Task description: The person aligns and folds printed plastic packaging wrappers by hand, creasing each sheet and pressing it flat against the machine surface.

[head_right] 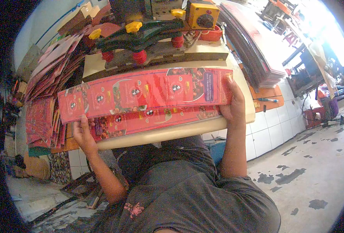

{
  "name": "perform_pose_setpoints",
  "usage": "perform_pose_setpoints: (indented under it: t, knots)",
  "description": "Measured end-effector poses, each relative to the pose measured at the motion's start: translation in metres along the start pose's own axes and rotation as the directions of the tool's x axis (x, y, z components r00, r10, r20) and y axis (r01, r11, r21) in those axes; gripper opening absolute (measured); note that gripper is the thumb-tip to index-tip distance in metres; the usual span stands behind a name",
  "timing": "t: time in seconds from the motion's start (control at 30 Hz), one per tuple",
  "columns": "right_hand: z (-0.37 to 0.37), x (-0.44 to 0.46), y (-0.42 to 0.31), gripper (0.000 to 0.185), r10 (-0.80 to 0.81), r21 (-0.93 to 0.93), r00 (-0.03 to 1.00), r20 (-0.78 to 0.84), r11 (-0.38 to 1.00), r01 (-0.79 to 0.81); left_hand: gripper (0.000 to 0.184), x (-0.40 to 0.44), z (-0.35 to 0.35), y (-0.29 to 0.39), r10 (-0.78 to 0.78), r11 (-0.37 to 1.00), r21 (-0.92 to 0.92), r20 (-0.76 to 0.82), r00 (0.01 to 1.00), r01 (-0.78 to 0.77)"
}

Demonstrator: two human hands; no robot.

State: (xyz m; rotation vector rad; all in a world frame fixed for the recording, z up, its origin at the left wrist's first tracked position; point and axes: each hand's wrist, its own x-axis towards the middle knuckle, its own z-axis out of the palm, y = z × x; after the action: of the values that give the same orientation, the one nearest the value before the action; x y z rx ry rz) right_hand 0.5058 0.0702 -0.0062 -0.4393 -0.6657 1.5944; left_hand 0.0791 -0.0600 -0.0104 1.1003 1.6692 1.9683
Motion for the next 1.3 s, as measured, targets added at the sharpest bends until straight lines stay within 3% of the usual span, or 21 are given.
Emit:
perform_pose_setpoints:
  t: [1.3]
  knots:
    - [-0.002, -0.0001, 0.0018, 0.035, -0.026, -0.009, 1.0, -0.012, 1.0, 0.026, 0.028, 0.0005, -0.0022, -0.0026, -0.008, 1.0, 0.012, -0.008, 1.0, 0.008]
